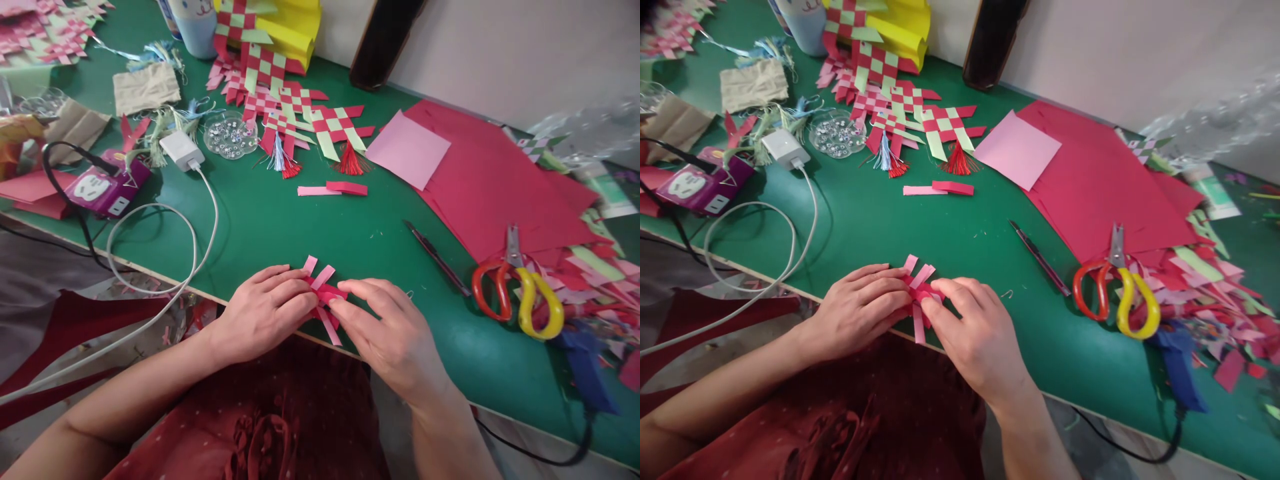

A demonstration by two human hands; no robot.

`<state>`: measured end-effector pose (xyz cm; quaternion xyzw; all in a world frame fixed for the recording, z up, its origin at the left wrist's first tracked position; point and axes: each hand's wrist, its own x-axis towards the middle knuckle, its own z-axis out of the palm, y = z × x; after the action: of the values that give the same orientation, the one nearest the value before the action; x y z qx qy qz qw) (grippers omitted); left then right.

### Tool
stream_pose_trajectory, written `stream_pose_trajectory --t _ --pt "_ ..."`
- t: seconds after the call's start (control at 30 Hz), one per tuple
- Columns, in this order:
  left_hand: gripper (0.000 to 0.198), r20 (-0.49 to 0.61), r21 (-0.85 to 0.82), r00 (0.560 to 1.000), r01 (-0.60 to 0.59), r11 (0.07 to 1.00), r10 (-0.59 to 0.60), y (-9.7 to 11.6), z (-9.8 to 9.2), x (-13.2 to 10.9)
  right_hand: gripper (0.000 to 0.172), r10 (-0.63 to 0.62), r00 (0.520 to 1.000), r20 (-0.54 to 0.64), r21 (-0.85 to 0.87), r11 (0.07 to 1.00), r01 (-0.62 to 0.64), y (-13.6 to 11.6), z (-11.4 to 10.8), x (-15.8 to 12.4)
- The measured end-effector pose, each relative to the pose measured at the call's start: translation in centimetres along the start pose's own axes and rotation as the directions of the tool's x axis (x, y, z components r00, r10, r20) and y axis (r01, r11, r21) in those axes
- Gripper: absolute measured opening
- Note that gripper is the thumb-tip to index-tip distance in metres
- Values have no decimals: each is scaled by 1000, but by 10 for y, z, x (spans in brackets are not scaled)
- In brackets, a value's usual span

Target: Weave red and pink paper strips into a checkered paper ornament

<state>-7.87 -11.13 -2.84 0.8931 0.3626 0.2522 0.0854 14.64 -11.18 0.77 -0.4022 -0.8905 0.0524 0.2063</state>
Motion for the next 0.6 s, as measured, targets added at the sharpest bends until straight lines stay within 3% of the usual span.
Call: stream_pose_trajectory --t 0.3,0.6 --pt "20 2 21 1000 -6 1000 6 0 0 1 22 25 1000 -1 114 993 -25 0 6 -11" --pt "17 13 4 1000 -6 1000 5 -1 0 0 51 166 986 -22 123 979 -162 0 18 -12"
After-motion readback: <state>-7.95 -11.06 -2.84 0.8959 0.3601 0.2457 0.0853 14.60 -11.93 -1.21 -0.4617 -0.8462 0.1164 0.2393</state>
